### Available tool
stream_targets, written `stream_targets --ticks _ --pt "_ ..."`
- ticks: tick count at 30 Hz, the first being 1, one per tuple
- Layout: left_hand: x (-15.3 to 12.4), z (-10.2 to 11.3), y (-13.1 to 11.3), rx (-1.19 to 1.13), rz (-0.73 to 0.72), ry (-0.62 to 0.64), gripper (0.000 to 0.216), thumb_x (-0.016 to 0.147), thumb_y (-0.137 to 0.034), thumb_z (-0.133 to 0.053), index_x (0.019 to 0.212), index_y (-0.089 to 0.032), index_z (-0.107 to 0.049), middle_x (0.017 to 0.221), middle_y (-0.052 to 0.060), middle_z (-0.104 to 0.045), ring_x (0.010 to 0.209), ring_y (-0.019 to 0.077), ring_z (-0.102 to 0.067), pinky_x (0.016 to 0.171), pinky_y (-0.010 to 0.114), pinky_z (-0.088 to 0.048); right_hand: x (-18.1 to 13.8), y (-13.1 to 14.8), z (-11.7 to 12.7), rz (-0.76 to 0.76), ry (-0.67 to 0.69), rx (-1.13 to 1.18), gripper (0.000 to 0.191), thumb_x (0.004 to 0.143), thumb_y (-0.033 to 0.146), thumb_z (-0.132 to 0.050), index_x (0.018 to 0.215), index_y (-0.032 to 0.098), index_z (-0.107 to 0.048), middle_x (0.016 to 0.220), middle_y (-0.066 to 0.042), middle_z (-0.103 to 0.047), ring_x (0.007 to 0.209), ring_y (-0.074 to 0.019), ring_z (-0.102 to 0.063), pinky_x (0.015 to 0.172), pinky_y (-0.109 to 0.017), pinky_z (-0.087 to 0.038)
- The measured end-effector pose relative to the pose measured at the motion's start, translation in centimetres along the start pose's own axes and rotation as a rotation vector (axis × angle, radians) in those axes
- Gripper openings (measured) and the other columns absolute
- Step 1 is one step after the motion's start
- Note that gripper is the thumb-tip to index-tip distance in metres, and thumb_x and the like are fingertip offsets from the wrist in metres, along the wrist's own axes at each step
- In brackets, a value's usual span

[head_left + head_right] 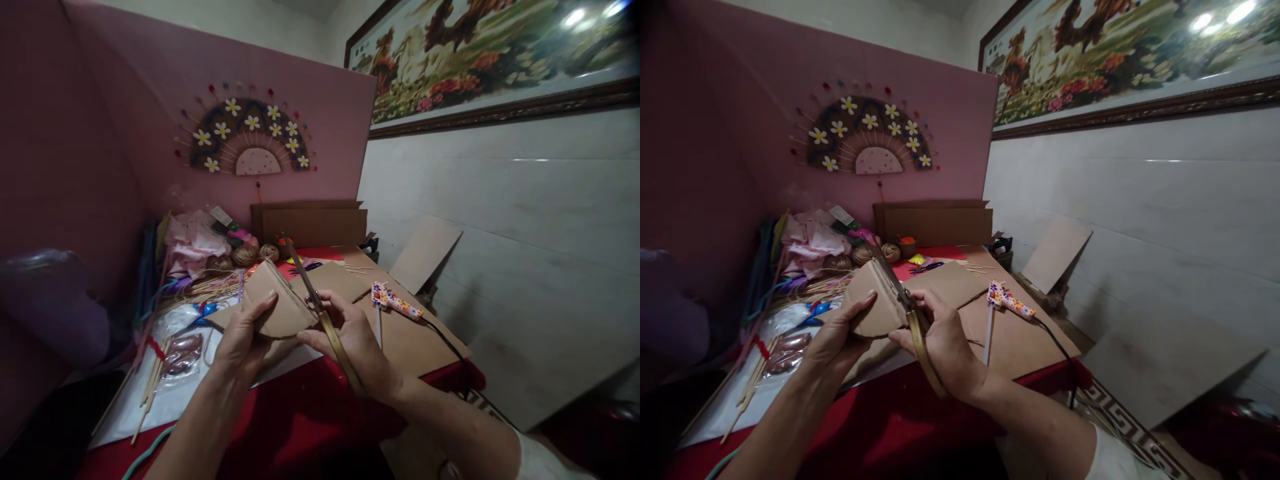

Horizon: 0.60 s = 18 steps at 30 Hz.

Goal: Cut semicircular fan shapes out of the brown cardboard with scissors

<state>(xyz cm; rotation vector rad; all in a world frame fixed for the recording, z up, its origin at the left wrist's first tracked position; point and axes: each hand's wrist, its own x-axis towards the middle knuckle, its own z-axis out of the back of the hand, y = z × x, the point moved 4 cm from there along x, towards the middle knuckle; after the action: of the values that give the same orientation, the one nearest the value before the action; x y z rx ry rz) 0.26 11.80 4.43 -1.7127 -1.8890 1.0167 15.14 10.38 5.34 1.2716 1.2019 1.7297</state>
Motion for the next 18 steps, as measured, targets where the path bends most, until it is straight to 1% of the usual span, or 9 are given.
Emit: stream_targets --ticks 3,8,14,16,18 --pt "-0.02 -0.06 0.03 -0.018 0.002 0.012 0.030 0.072 -0.001 -0.061 0.100 -0.014 -0.065 0.072 0.003 -0.073 0.060 0.0165 -0.068 0.051 0.023 -0.057 0.29 0.00 -0.03 0.013 -0.010 -0.005 0.039 0.071 0.025 -0.074 0.106 0.023 -0.056 0.092 -0.001 -0.063 0.078 -0.0160 -0.058 0.067 -0.026 -0.046" --pt "0.11 0.19 -0.09 0.016 -0.019 0.027 0.034 0.069 -0.002 -0.065 0.101 -0.015 -0.065 0.072 0.003 -0.073 0.058 0.0164 -0.067 0.051 0.024 -0.057 0.09 -0.21 -0.11 -0.006 0.003 0.000 0.036 0.072 0.024 -0.073 0.105 0.021 -0.058 0.077 0.002 -0.056 0.069 -0.0134 -0.054 0.062 -0.024 -0.044" --pt "0.35 0.61 0.10 0.045 -0.029 -0.004 0.031 0.065 -0.004 -0.070 0.094 -0.015 -0.066 0.074 0.002 -0.072 0.059 0.0157 -0.066 0.052 0.024 -0.057 -0.06 -0.38 -0.06 -0.014 -0.013 0.001 0.037 0.072 0.025 -0.073 0.106 0.021 -0.058 0.082 0.002 -0.056 0.068 -0.0121 -0.051 0.061 -0.024 -0.043" --pt "0.36 0.52 0.10 0.035 -0.034 0.004 0.032 0.066 -0.003 -0.069 0.095 -0.015 -0.066 0.075 0.002 -0.072 0.060 0.0158 -0.066 0.052 0.024 -0.057 -0.01 -0.32 -0.03 -0.027 -0.021 0.026 0.038 0.070 0.025 -0.075 0.104 0.020 -0.058 0.079 0.002 -0.055 0.066 -0.0115 -0.051 0.060 -0.023 -0.042" --pt "0.33 0.46 0.19 0.014 -0.016 -0.013 0.034 0.067 -0.002 -0.067 0.099 -0.014 -0.064 0.075 0.003 -0.072 0.060 0.0167 -0.067 0.054 0.025 -0.058 0.07 -0.32 0.00 -0.068 -0.027 0.068 0.042 0.067 0.028 -0.077 0.102 0.019 -0.057 0.074 0.003 -0.054 0.063 -0.0111 -0.051 0.058 -0.023 -0.042"
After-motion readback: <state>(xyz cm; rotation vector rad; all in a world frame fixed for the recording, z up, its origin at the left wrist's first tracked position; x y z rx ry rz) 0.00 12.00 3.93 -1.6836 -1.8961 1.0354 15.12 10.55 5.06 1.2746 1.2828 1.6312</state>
